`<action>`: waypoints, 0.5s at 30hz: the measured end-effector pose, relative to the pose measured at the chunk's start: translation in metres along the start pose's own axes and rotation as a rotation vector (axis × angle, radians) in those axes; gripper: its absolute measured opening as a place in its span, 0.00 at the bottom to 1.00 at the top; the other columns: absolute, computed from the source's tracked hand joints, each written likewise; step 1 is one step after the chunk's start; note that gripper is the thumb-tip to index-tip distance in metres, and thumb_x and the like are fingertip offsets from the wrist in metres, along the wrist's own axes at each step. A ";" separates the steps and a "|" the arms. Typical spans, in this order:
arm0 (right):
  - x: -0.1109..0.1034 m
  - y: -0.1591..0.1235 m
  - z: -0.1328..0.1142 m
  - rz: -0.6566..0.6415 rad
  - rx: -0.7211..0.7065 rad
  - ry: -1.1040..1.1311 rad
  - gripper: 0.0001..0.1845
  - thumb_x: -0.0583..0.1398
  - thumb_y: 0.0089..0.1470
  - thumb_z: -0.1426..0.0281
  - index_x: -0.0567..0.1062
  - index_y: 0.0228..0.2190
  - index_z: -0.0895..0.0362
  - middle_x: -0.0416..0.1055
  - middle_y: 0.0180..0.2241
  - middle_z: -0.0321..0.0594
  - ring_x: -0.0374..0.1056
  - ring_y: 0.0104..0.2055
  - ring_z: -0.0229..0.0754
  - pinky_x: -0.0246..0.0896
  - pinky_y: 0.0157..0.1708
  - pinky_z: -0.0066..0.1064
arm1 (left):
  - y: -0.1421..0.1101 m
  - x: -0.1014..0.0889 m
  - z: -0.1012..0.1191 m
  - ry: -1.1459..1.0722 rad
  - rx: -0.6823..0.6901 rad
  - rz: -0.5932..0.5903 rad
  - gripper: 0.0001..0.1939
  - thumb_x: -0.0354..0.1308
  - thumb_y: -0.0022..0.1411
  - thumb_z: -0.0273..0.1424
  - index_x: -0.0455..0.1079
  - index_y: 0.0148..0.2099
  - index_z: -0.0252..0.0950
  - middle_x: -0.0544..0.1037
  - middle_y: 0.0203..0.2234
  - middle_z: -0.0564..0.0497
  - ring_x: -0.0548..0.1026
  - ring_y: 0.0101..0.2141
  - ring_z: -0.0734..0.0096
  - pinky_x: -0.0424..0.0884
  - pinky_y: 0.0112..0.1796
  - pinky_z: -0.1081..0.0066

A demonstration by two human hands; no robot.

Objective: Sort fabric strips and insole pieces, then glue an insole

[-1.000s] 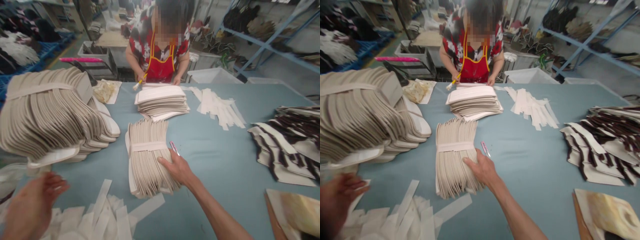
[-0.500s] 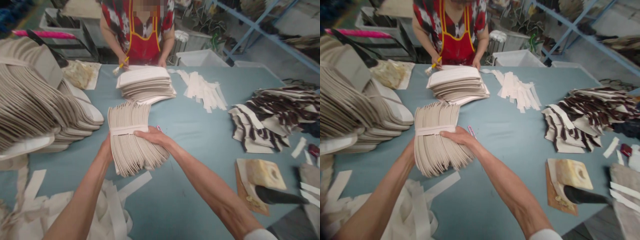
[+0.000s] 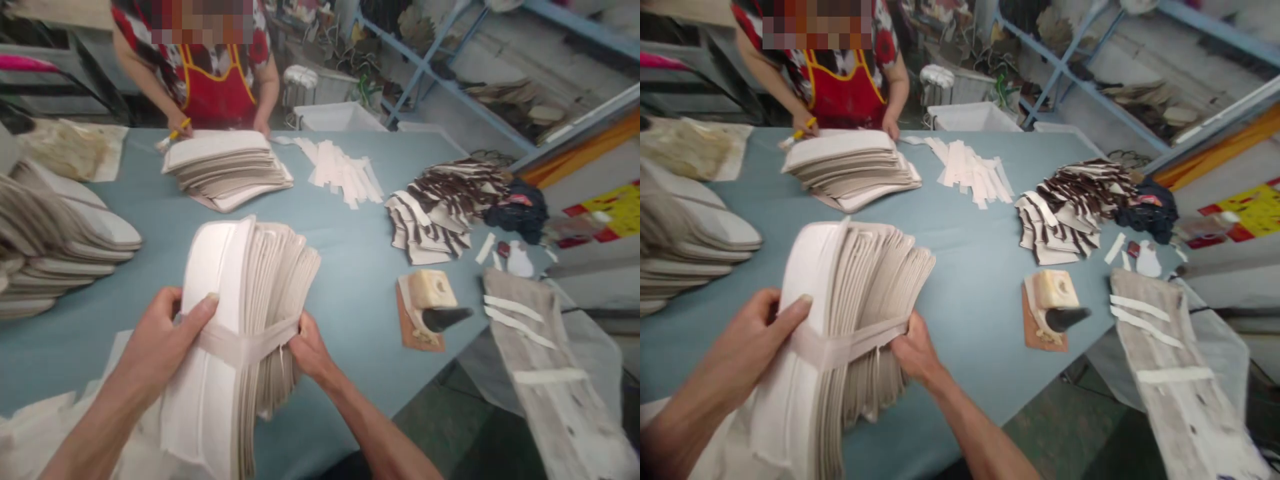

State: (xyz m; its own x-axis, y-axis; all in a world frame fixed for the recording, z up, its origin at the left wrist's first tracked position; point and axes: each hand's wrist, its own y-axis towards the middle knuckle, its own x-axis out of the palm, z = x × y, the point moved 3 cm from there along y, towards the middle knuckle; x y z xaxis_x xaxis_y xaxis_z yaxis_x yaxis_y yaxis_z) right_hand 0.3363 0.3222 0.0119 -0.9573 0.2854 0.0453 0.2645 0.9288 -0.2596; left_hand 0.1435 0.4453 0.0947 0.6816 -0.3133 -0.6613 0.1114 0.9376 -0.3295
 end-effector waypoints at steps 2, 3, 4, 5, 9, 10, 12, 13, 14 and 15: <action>-0.018 -0.024 0.009 0.080 -0.006 0.088 0.22 0.65 0.54 0.56 0.79 0.46 0.56 0.81 0.43 0.42 0.74 0.47 0.49 0.70 0.52 0.39 | -0.022 0.010 0.027 0.082 0.015 -0.022 0.36 0.54 0.46 0.67 0.66 0.42 0.42 0.80 0.39 0.43 0.77 0.36 0.46 0.74 0.42 0.48; -0.027 -0.033 0.012 0.113 -0.010 0.132 0.23 0.65 0.55 0.54 0.79 0.46 0.55 0.81 0.44 0.43 0.74 0.47 0.50 0.69 0.53 0.40 | -0.031 0.017 0.041 0.116 0.025 -0.033 0.35 0.54 0.44 0.66 0.66 0.41 0.43 0.80 0.39 0.43 0.77 0.36 0.46 0.74 0.42 0.48; -0.036 -0.041 0.014 0.141 -0.016 0.173 0.25 0.65 0.55 0.51 0.79 0.47 0.54 0.81 0.45 0.44 0.74 0.48 0.50 0.69 0.54 0.41 | -0.038 0.025 0.054 0.141 0.038 -0.042 0.35 0.54 0.42 0.67 0.65 0.41 0.44 0.79 0.38 0.44 0.77 0.36 0.45 0.74 0.41 0.48; -0.046 -0.048 0.016 0.163 -0.022 0.208 0.27 0.64 0.56 0.47 0.79 0.48 0.53 0.80 0.46 0.45 0.73 0.51 0.51 0.68 0.56 0.42 | -0.043 0.035 0.066 0.163 0.055 -0.049 0.35 0.55 0.41 0.67 0.65 0.40 0.44 0.79 0.38 0.44 0.77 0.36 0.45 0.74 0.41 0.49; -0.093 -0.079 0.032 0.182 0.016 0.148 0.36 0.53 0.59 0.36 0.79 0.50 0.50 0.80 0.48 0.46 0.71 0.57 0.53 0.63 0.62 0.44 | -0.049 0.100 0.095 0.231 0.220 -0.103 0.36 0.57 0.46 0.66 0.67 0.44 0.43 0.79 0.43 0.43 0.77 0.43 0.42 0.73 0.47 0.48; -0.107 -0.091 0.041 0.168 0.072 0.072 0.35 0.52 0.61 0.37 0.78 0.51 0.50 0.80 0.46 0.45 0.71 0.56 0.52 0.63 0.61 0.44 | -0.049 0.121 0.096 0.241 0.273 -0.130 0.35 0.57 0.49 0.65 0.68 0.46 0.42 0.78 0.46 0.41 0.77 0.46 0.41 0.72 0.50 0.48; -0.133 -0.123 0.064 0.109 0.241 -0.128 0.30 0.55 0.62 0.42 0.79 0.50 0.50 0.81 0.43 0.43 0.74 0.52 0.51 0.66 0.57 0.43 | -0.047 0.163 0.091 0.228 0.307 -0.234 0.37 0.56 0.51 0.63 0.67 0.50 0.39 0.77 0.51 0.37 0.74 0.52 0.39 0.69 0.53 0.47; -0.145 -0.141 0.076 0.062 0.339 -0.239 0.27 0.59 0.60 0.45 0.79 0.48 0.51 0.81 0.41 0.42 0.75 0.50 0.51 0.67 0.55 0.41 | -0.046 0.181 0.086 0.230 0.282 -0.266 0.39 0.56 0.51 0.63 0.66 0.53 0.37 0.77 0.50 0.36 0.75 0.51 0.40 0.71 0.52 0.48; -0.156 -0.160 0.087 0.012 0.417 -0.335 0.24 0.62 0.58 0.48 0.80 0.45 0.52 0.82 0.39 0.42 0.76 0.48 0.51 0.68 0.53 0.40 | -0.045 0.194 0.082 0.231 0.268 -0.288 0.40 0.57 0.53 0.62 0.65 0.56 0.37 0.78 0.50 0.37 0.77 0.50 0.41 0.72 0.50 0.49; -0.167 -0.177 0.096 -0.017 0.468 -0.392 0.21 0.62 0.58 0.51 0.80 0.44 0.53 0.82 0.39 0.42 0.77 0.46 0.51 0.68 0.51 0.39 | -0.045 0.203 0.078 0.230 0.251 -0.301 0.40 0.58 0.54 0.62 0.64 0.58 0.38 0.78 0.51 0.38 0.77 0.50 0.42 0.72 0.50 0.49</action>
State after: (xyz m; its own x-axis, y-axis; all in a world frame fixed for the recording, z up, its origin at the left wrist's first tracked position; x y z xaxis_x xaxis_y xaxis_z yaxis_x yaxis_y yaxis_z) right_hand 0.4380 0.0879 -0.0427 -0.9558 0.0806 -0.2827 0.2552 0.7048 -0.6620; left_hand 0.3339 0.3511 0.0280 0.4173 -0.5761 -0.7028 0.4710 0.7985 -0.3749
